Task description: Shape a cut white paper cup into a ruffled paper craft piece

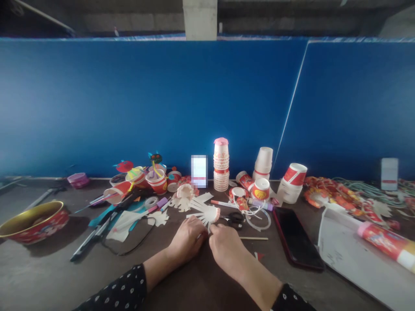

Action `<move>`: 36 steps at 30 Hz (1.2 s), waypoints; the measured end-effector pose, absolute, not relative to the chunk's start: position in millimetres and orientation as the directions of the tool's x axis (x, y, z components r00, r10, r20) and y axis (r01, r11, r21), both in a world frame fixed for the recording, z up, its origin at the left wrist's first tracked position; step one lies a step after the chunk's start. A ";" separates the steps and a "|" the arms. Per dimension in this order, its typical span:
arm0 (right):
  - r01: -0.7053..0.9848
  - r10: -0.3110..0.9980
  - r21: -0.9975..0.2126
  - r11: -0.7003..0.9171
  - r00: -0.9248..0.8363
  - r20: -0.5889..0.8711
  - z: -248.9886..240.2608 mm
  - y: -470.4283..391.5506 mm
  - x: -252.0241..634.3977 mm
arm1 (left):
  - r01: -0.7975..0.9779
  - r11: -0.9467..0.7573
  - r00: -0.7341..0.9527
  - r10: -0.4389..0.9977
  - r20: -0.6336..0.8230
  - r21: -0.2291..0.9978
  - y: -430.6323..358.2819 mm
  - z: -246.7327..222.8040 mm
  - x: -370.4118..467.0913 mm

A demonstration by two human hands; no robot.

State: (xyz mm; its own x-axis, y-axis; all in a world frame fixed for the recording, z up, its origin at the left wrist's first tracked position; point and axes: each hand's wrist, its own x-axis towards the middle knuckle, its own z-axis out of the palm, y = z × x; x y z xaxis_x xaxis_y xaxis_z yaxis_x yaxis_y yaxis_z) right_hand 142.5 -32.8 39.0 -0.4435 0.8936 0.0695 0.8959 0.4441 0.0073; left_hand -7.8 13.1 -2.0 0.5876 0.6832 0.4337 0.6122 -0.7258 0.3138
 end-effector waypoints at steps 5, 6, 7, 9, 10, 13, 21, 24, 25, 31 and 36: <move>0.891 0.886 0.022 0.453 -0.453 0.102 35.4 -29.6 142.4 | 0.588 -0.711 0.562 0.701 0.438 0.385 14.3 -2.3 -8.7; 0.892 0.885 0.022 0.452 -0.451 0.113 34.9 -29.1 142.3 | 0.577 -0.721 0.568 0.692 0.446 0.383 14.6 -1.7 -9.1; 0.891 0.883 0.025 0.454 -0.453 0.122 34.2 -28.7 142.3 | 0.566 -0.732 0.576 0.680 0.455 0.378 15.0 -1.1 -9.5; 0.881 0.872 0.042 0.471 -0.472 0.130 32.2 -28.2 142.2 | 0.547 -0.755 0.594 0.654 0.469 0.361 16.1 -0.6 -10.4; 0.877 0.867 0.053 0.478 -0.480 0.135 30.7 -28.0 142.1 | 0.540 -0.764 0.601 0.644 0.472 0.354 16.9 -0.8 -10.8; 0.870 0.855 0.080 0.487 -0.493 0.160 24.2 -27.0 141.5 | 0.532 -0.773 0.610 0.633 0.477 0.347 19.7 -3.0 -11.3; 0.903 0.893 0.107 0.416 -0.428 0.139 25.9 -30.2 140.2 | 0.549 -0.780 0.623 0.622 0.475 0.302 20.5 -1.9 -7.9; 0.893 0.889 0.111 0.436 -0.446 0.100 32.2 -34.1 140.7 | 0.572 -0.770 0.619 0.631 0.467 0.282 19.8 -0.9 -7.2; 0.886 0.884 0.119 0.447 -0.459 0.092 32.6 -35.1 140.6 | 0.574 -0.770 0.621 0.631 0.466 0.278 19.9 -1.0 -7.2; 0.853 0.852 0.173 0.493 -0.513 0.102 24.4 -34.7 138.4 | 0.581 -0.769 0.619 0.630 0.469 0.266 21.1 -3.7 -7.9; 0.856 0.851 0.149 0.495 -0.512 0.118 26.7 -34.0 140.0 | 0.563 -0.761 0.591 0.644 0.486 0.323 19.4 -3.3 -9.3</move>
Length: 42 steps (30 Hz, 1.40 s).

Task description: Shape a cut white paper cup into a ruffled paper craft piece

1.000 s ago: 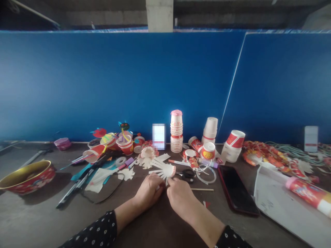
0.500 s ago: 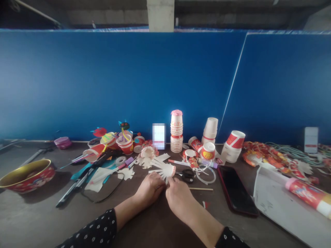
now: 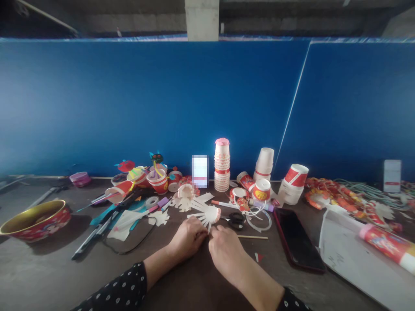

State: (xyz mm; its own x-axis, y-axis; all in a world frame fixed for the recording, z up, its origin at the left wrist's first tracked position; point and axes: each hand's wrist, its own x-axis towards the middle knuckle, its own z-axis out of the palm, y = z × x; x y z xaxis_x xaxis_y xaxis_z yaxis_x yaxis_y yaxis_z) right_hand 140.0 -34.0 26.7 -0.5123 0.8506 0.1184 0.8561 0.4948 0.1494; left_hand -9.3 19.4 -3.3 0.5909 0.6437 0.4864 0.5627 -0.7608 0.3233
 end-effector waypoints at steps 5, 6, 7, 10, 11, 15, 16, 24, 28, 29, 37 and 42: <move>0.863 0.863 0.147 0.483 -0.497 0.090 31.0 -33.7 140.4 | 0.534 -0.763 0.563 0.642 0.520 0.364 18.6 -3.9 -9.9; 0.864 0.863 0.147 0.482 -0.497 0.090 30.7 -33.2 140.3 | 0.527 -0.763 0.556 0.643 0.527 0.375 18.7 -4.3 -9.9; 0.864 0.863 0.147 0.482 -0.497 0.092 30.0 -32.6 140.3 | 0.521 -0.762 0.549 0.645 0.532 0.385 18.9 -4.7 -9.8; 0.865 0.862 0.143 0.481 -0.497 0.103 27.8 -31.4 140.0 | 0.515 -0.756 0.542 0.652 0.530 0.403 19.0 -5.3 -9.5; 0.865 0.862 0.144 0.481 -0.496 0.106 27.3 -31.2 139.7 | 0.516 -0.754 0.541 0.654 0.529 0.406 18.9 -5.4 -9.4; 0.864 0.864 0.159 0.477 -0.495 0.097 25.9 -31.3 138.3 | 0.510 -0.757 0.544 0.651 0.529 0.408 18.7 -5.5 -9.3; 0.866 0.866 0.162 0.473 -0.491 0.094 25.7 -31.3 138.0 | 0.511 -0.759 0.549 0.649 0.526 0.403 18.9 -5.6 -9.3; 0.874 0.856 0.146 0.464 -0.485 0.180 29.0 -31.7 140.8 | 0.581 -0.737 0.574 0.672 0.468 0.346 19.4 -3.1 -7.7; 0.877 0.851 0.129 0.462 -0.479 0.215 29.4 -30.1 142.1 | 0.604 -0.713 0.571 0.699 0.431 0.356 16.6 0.0 -6.7; 0.877 0.853 0.129 0.462 -0.479 0.208 29.0 -29.6 142.1 | 0.609 -0.707 0.570 0.705 0.421 0.359 16.1 0.5 -6.4; 0.891 0.872 0.120 0.438 -0.454 0.183 22.4 -29.1 142.5 | 0.676 -0.667 0.581 0.743 0.330 0.312 22.1 1.2 -3.2; 0.890 0.875 0.130 0.436 -0.453 0.169 21.4 -31.1 143.9 | 0.667 -0.703 0.621 0.708 0.337 0.247 22.8 0.2 -1.8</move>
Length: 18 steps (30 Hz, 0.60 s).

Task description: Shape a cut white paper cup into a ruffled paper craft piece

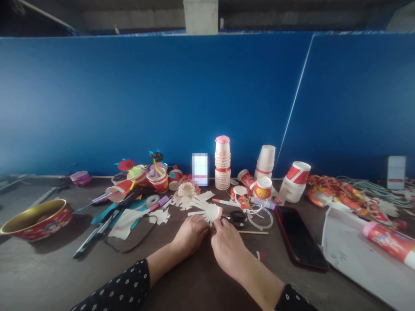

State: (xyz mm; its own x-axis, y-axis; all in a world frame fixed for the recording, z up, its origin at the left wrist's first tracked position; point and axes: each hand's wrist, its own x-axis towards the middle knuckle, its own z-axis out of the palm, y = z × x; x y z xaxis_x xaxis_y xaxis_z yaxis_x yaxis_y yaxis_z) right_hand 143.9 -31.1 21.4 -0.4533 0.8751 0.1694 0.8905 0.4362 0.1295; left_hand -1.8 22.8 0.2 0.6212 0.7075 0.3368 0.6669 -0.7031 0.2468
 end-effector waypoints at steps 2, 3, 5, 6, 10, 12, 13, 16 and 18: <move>0.890 0.877 0.118 0.441 -0.455 0.153 24.1 -32.9 143.6 | 0.668 -0.710 0.628 0.699 0.341 0.224 21.8 -0.2 -1.6; 0.889 0.879 0.107 0.445 -0.456 0.137 26.0 -34.0 143.3 | 0.670 -0.711 0.630 0.697 0.342 0.214 21.2 -0.2 -1.6; 0.887 0.882 0.083 0.455 -0.461 0.098 30.1 -36.3 142.7 | 0.672 -0.714 0.635 0.693 0.342 0.198 20.0 0.2 -1.7; 0.884 0.880 0.075 0.462 -0.467 0.087 32.0 -37.2 142.5 | 0.671 -0.716 0.638 0.690 0.341 0.194 19.4 0.8 -1.9; 0.872 0.868 0.069 0.484 -0.489 0.089 36.8 -38.7 141.8 | 0.660 -0.718 0.637 0.690 0.343 0.221 17.5 3.9 -2.6; 0.872 0.869 0.080 0.483 -0.488 0.079 36.5 -38.3 141.3 | 0.648 -0.718 0.631 0.692 0.351 0.254 16.7 5.1 -3.1; 0.873 0.870 0.089 0.480 -0.487 0.075 35.5 -37.9 141.0 | 0.641 -0.718 0.626 0.694 0.356 0.273 16.4 5.2 -3.4; 0.868 0.866 0.120 0.481 -0.492 0.090 29.6 -35.8 140.9 | 0.613 -0.720 0.612 0.693 0.381 0.324 16.4 4.0 -4.9; 0.866 0.860 0.134 0.481 -0.496 0.118 24.2 -33.7 141.4 | 0.585 -0.732 0.606 0.681 0.411 0.349 17.5 1.6 -6.1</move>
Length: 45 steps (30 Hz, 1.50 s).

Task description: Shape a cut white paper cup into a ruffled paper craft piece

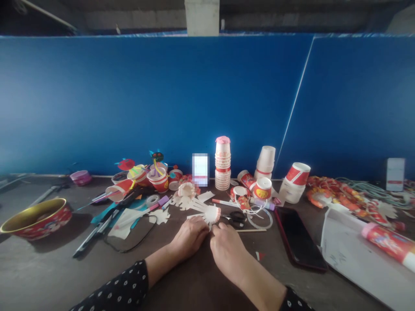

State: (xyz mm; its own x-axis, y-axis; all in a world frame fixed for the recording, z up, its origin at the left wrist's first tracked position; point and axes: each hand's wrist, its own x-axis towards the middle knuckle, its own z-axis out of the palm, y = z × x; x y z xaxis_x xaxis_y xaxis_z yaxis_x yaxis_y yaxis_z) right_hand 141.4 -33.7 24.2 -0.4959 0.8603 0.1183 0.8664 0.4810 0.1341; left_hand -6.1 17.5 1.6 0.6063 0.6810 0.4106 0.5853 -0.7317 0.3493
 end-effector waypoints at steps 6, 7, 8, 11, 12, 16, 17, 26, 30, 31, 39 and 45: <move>0.867 0.853 0.140 0.478 -0.496 0.161 15.4 -28.1 142.2 | 0.509 -0.763 0.578 0.646 0.499 0.398 21.5 -6.5 -8.9; 0.868 0.853 0.140 0.477 -0.495 0.165 15.6 -27.8 142.1 | 0.505 -0.762 0.572 0.648 0.504 0.406 21.6 -6.9 -9.1; 0.869 0.853 0.140 0.475 -0.494 0.169 16.1 -27.8 141.8 | 0.502 -0.759 0.566 0.651 0.507 0.414 21.6 -7.1 -9.2; 0.871 0.853 0.143 0.469 -0.489 0.181 19.3 -28.7 140.7 | 0.496 -0.757 0.558 0.653 0.512 0.426 21.1 -6.5 -9.2; 0.873 0.855 0.146 0.465 -0.486 0.181 20.7 -29.2 140.1 | 0.493 -0.758 0.560 0.652 0.512 0.426 21.0 -6.3 -9.2; 0.880 0.867 0.168 0.444 -0.470 0.166 25.8 -30.9 138.3 | 0.486 -0.763 0.562 0.646 0.517 0.426 21.3 -6.8 -8.5; 0.881 0.870 0.170 0.441 -0.467 0.161 26.4 -30.9 138.1 | 0.486 -0.764 0.561 0.645 0.519 0.424 21.4 -7.1 -8.2; 0.888 0.879 0.157 0.432 -0.453 0.146 24.2 -28.8 138.0 | 0.456 -0.757 0.562 0.652 0.508 0.468 22.1 -2.8 -6.6; 0.891 0.885 0.140 0.432 -0.449 0.125 26.9 -30.9 137.8 | 0.513 -0.718 0.561 0.695 0.450 0.470 23.6 0.7 -6.1; 0.893 0.887 0.130 0.430 -0.445 0.121 27.6 -31.5 138.5 | 0.531 -0.709 0.562 0.704 0.434 0.464 23.8 1.6 -5.9; 0.893 0.876 0.071 0.443 -0.449 0.178 30.3 -34.9 145.4 | 0.583 -0.714 0.595 0.700 0.395 0.389 21.3 6.3 -5.7; 0.871 0.857 0.103 0.481 -0.492 0.151 29.5 -36.9 146.1 | 0.587 -0.732 0.613 0.680 0.402 0.345 20.1 4.8 -5.5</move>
State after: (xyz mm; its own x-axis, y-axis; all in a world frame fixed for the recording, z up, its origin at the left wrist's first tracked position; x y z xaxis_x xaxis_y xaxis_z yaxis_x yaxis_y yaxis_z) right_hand 146.1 -36.9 29.5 -0.4918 0.8575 0.1510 0.8705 0.4812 0.1029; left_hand -5.5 20.1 4.8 0.6130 0.6804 0.4016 0.5870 -0.7324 0.3449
